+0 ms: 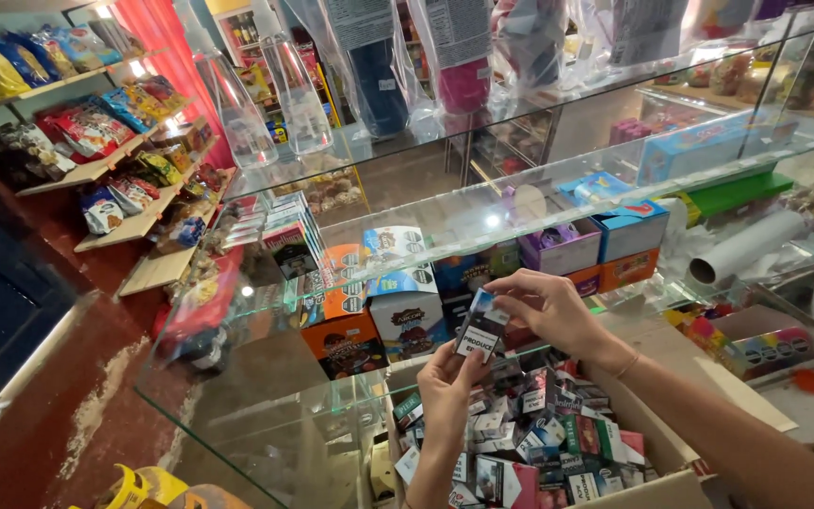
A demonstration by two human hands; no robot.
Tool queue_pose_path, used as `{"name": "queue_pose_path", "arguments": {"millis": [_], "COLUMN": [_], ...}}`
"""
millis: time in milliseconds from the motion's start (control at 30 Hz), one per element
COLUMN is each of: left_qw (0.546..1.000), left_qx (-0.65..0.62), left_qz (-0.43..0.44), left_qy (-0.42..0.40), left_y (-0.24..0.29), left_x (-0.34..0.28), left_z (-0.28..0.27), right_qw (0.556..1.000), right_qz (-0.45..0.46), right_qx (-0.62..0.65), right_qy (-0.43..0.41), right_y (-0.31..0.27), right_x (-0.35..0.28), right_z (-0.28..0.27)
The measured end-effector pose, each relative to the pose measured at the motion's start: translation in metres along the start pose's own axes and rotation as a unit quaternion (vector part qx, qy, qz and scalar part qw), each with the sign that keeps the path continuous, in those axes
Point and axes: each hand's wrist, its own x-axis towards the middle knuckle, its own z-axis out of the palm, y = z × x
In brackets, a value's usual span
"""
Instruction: Cleaning and wiping down cigarette packs with a cloth at a retail counter.
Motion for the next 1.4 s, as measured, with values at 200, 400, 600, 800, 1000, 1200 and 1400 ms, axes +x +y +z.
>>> {"name": "queue_pose_path", "arguments": {"millis": [200, 400, 600, 800, 1000, 1200, 1400], "left_qw": [0.979, 0.711, 0.674, 0.737, 0.802, 0.834, 0.833], "left_qx": [0.178, 0.554, 0.659, 0.601, 0.489, 0.442, 0.482], "left_qz": [0.098, 0.423, 0.087, 0.107, 0.244, 0.234, 0.2], "left_qy": [-0.018, -0.091, -0.321, -0.291, -0.241, -0.231, -0.183], "left_y": [-0.05, -0.095, -0.082, -0.083, -0.09, -0.085, -0.071], "left_x": [0.014, 0.001, -0.017, -0.019, -0.014, -0.015, -0.013], "left_z": [-0.028, -0.033, -0.015, -0.027, -0.049, -0.077, -0.099], "right_qw": [0.993, 0.992, 0.991, 0.973, 0.881, 0.843, 0.842], "right_qz": [-0.049, -0.069, -0.104, -0.166, -0.31, -0.346, -0.422], "right_qx": [-0.085, -0.097, -0.08, -0.144, -0.329, -0.389, -0.33], "right_qy": [0.06, 0.037, 0.003, -0.068, -0.138, -0.132, -0.065], "right_y": [0.02, 0.004, 0.01, -0.005, -0.046, -0.012, -0.005], "right_x": [0.006, 0.012, 0.028, 0.08, 0.15, 0.173, 0.162], "right_z": [-0.011, 0.0, 0.027, 0.072, 0.155, 0.228, 0.233]}}
